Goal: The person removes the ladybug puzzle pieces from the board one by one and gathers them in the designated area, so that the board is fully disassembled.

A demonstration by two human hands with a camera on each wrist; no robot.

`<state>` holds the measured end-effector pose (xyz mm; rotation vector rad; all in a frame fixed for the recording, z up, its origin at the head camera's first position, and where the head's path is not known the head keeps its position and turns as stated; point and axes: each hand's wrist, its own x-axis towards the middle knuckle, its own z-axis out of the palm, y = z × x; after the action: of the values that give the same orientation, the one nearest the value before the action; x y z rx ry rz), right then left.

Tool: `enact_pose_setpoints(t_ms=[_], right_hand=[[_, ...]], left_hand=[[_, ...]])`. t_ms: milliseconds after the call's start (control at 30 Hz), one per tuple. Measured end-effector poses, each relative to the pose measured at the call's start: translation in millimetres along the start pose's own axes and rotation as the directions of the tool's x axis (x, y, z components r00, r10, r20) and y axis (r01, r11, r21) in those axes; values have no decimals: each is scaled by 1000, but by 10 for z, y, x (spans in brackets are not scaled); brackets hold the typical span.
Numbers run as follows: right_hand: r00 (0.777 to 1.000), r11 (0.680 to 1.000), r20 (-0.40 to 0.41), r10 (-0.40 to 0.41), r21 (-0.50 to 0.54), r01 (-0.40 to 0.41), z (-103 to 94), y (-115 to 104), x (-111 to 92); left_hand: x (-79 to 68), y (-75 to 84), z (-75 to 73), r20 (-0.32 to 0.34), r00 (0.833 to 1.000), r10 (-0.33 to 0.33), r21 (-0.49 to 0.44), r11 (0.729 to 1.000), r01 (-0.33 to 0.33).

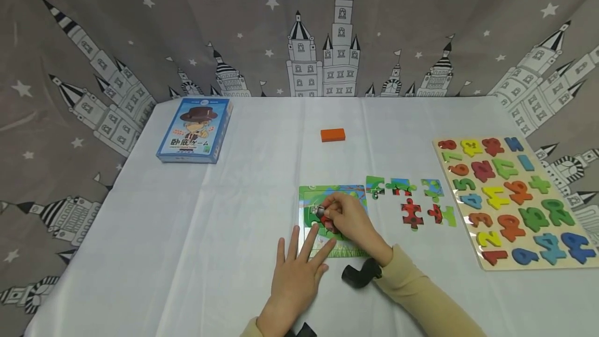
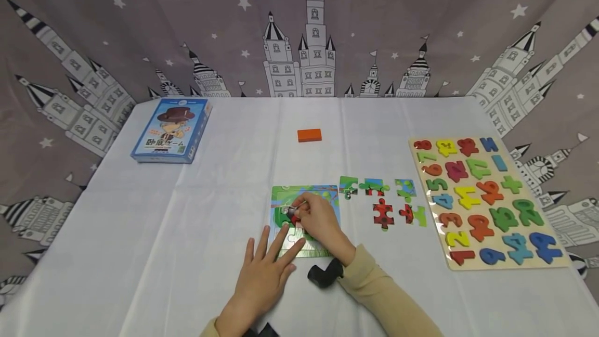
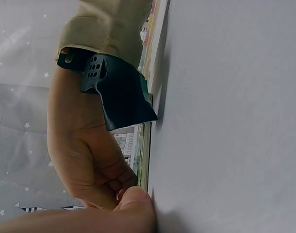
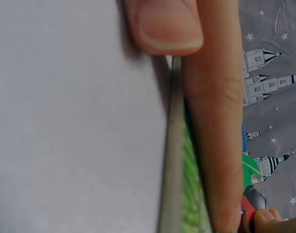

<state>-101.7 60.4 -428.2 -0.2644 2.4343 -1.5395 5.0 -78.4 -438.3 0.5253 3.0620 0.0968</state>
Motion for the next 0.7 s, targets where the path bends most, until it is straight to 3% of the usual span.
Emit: enact_pose_setpoints(t_ms=[200, 367, 467, 567, 633, 700], right_hand=[[999, 999, -8, -39, 7, 39, 2, 5, 11], [995, 996, 46, -88, 3, 88, -38, 8, 22], [986, 984, 124, -109, -130, 125, -77, -12, 35], [969, 933, 199, -144, -299, 200, -93, -29, 34], [965, 909, 218, -148, -353, 220, -92, -36, 27], [967, 917, 214, -141, -340, 209, -86, -46, 18]], left_hand=[[4, -12, 6, -1, 1000, -3, 5, 1000, 3], [15, -13, -1, 25, 1000, -12, -4, 1000, 12], [18, -5, -12, 37, 999, -8, -10, 1000, 8], [11, 10, -16, 48, 999, -1, -12, 1000, 1], [13, 21, -11, 50, 999, 5, -6, 1000, -5], [19, 20, -1, 47, 999, 8, -4, 1000, -8]])
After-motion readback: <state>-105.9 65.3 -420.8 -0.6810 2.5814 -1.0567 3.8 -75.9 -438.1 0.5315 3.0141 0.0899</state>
